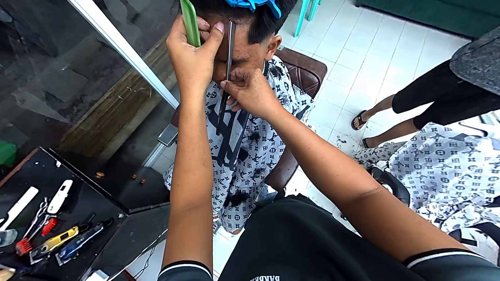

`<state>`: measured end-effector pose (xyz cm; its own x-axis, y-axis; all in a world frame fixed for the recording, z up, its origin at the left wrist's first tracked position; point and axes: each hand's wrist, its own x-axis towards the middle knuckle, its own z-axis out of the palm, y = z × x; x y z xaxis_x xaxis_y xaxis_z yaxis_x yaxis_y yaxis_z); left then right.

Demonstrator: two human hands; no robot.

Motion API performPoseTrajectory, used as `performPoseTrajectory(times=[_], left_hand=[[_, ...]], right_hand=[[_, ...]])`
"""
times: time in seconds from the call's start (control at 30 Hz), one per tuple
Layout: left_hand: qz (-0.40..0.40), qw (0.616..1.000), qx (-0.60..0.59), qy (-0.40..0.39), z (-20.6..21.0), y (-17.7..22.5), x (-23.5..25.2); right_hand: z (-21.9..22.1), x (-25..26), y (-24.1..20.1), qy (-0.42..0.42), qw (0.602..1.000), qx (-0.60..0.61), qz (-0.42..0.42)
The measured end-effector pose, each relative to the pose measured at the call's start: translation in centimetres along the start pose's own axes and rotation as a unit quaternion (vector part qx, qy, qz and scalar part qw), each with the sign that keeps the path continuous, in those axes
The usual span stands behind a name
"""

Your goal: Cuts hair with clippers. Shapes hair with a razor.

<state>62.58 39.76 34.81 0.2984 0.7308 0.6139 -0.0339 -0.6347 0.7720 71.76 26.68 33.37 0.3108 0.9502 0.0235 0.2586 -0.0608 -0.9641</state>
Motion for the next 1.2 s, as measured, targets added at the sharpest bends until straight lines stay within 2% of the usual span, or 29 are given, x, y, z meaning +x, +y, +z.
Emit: performPoseTrajectory(times=[1.2], left_hand=[[0.003, 1.000, 0.001, 0.000, -0.05, -0.11, 0.10]], right_hand=[[0.01, -0.19, -0.16, -0.002, 1.000, 0.011, 0.006]])
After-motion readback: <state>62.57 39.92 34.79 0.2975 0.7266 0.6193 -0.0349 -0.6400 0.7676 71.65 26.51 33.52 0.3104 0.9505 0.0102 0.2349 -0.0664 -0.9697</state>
